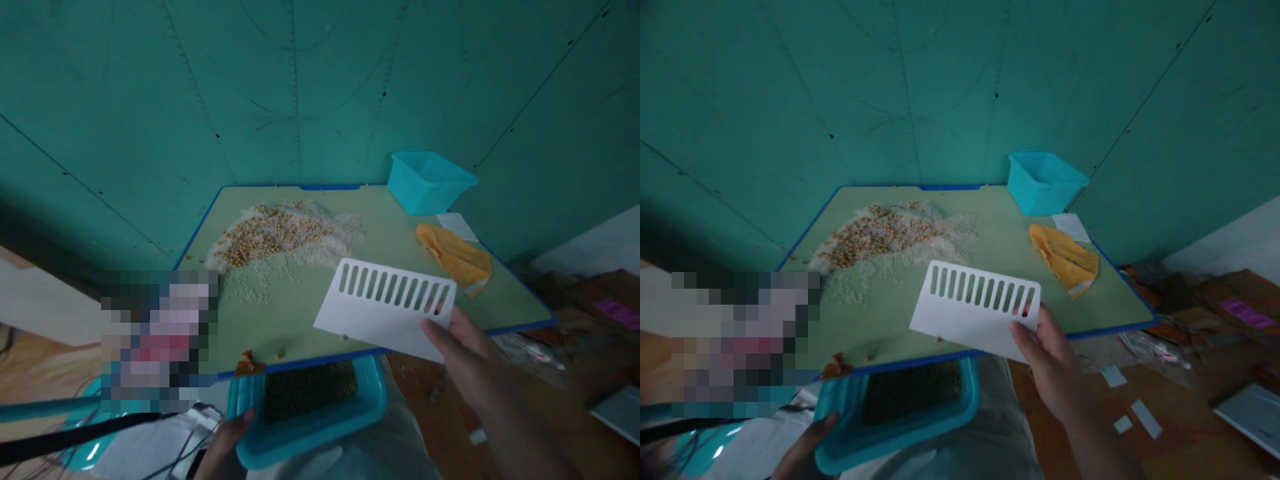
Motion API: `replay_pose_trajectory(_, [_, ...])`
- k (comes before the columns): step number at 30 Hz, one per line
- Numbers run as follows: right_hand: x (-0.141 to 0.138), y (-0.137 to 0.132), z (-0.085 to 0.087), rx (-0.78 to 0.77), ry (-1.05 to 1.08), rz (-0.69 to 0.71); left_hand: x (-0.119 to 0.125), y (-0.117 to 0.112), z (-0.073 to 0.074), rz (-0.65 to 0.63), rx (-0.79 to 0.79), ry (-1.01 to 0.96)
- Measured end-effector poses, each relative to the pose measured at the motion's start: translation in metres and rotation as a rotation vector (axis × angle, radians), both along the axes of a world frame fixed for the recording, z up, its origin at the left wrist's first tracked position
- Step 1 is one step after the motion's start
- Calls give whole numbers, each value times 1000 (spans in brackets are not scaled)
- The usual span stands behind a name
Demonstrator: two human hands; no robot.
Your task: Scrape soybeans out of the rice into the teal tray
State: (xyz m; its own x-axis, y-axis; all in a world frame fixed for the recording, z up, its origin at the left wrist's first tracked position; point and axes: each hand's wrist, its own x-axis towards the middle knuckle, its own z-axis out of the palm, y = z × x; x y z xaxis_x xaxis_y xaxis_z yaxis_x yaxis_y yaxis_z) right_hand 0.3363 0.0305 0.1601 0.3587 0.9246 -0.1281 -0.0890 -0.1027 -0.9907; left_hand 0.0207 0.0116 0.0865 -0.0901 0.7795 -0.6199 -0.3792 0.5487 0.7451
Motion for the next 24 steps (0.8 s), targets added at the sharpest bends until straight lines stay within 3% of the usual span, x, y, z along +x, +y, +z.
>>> replay_pose_trajectory(7, [-18,-24,4,-91,46,11,13,-5,12,-44,-52,-115])
replay_pose_trajectory(11, [-11,-3,11,-28,52,3,14,-3,13,-38,-15,-55])
replay_pose_trajectory(14, [-6,22,7,38,110,69,12,-3,15,-16,14,-14])
replay_pose_trajectory(17, [-9,38,1,7,114,136,9,-6,18,-1,4,-4])
replay_pose_trajectory(24, [-16,29,4,-49,102,280,11,-7,20,32,-116,-125])
